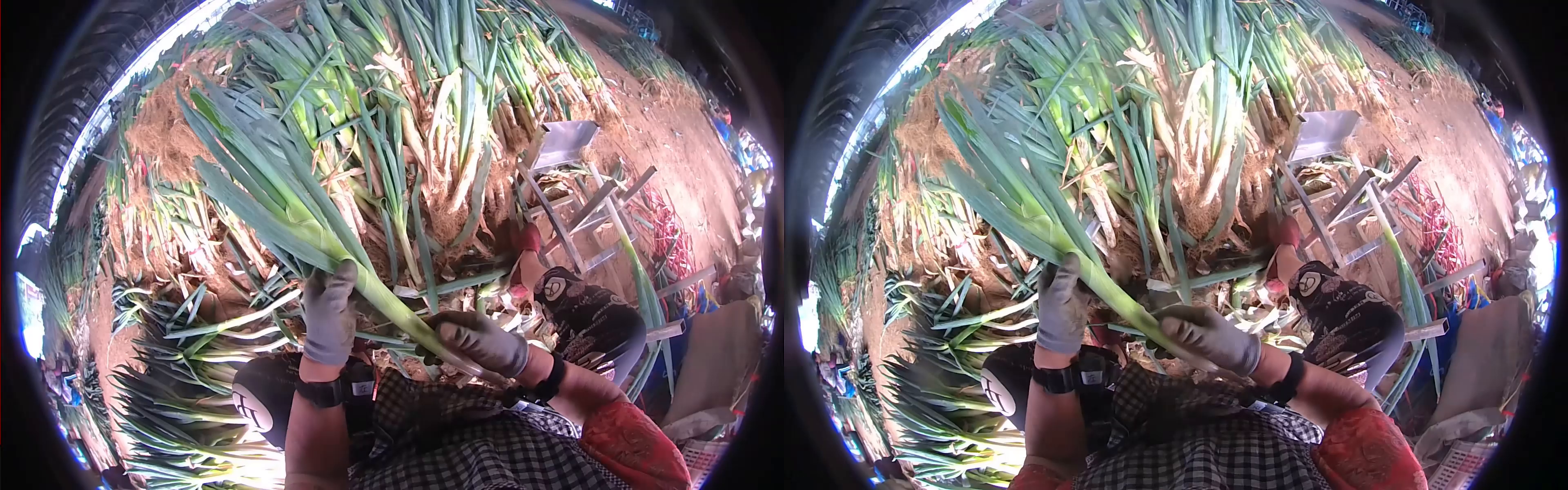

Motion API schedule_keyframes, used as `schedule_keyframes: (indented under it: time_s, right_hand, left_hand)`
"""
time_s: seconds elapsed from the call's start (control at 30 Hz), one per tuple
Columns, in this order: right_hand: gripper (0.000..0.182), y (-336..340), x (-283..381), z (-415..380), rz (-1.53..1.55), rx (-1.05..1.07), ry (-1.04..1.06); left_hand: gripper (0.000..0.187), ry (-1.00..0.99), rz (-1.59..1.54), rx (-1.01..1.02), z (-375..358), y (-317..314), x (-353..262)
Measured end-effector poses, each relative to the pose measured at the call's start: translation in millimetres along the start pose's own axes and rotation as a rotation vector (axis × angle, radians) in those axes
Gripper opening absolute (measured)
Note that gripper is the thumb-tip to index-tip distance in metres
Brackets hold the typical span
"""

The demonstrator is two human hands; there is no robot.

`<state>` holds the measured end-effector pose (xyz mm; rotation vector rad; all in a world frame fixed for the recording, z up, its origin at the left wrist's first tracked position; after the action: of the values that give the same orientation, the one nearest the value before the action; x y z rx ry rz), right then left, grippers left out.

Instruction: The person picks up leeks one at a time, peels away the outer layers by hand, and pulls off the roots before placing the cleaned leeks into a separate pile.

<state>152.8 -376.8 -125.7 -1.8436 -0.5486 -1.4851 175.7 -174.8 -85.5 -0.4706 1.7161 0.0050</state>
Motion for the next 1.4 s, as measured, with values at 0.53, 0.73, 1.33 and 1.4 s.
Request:
schedule_keyframes:
  time_s: [0.53, 0.73, 1.33, 1.4]
  right_hand:
    - [0.02, -8.7, 71.9, 88.1, -0.808, -0.55, 0.406]
    - [0.036, 30.0, 32.0, 139.5, -0.979, -0.193, 0.204]
    - [0.016, -1.4, 83.1, 57.1, -0.577, -0.133, 0.332]
    - [0.02, 8.3, 79.7, 44.2, -1.028, -0.24, 0.473]
  left_hand:
    - [0.017, -0.24, -0.456, -0.029, -11.9, -29.1, -37.3]
    - [0.035, -0.496, -0.428, 0.257, -33.4, -45.2, -82.1]
    - [0.037, -0.488, -0.432, 0.622, -43.0, -44.0, -94.0]
    - [0.037, -0.513, -0.404, 0.622, -44.2, -40.2, -98.8]
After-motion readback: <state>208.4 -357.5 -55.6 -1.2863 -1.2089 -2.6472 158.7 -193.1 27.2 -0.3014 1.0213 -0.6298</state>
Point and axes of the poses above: each hand's wrist, its own z-axis towards the middle knuckle, its own y-axis out of the back of the hand, x = y × z, the point moved 8 cm from there along z, towards the middle knuckle, and after that the axes turned 9 degrees about y, right-handed, at the moved point
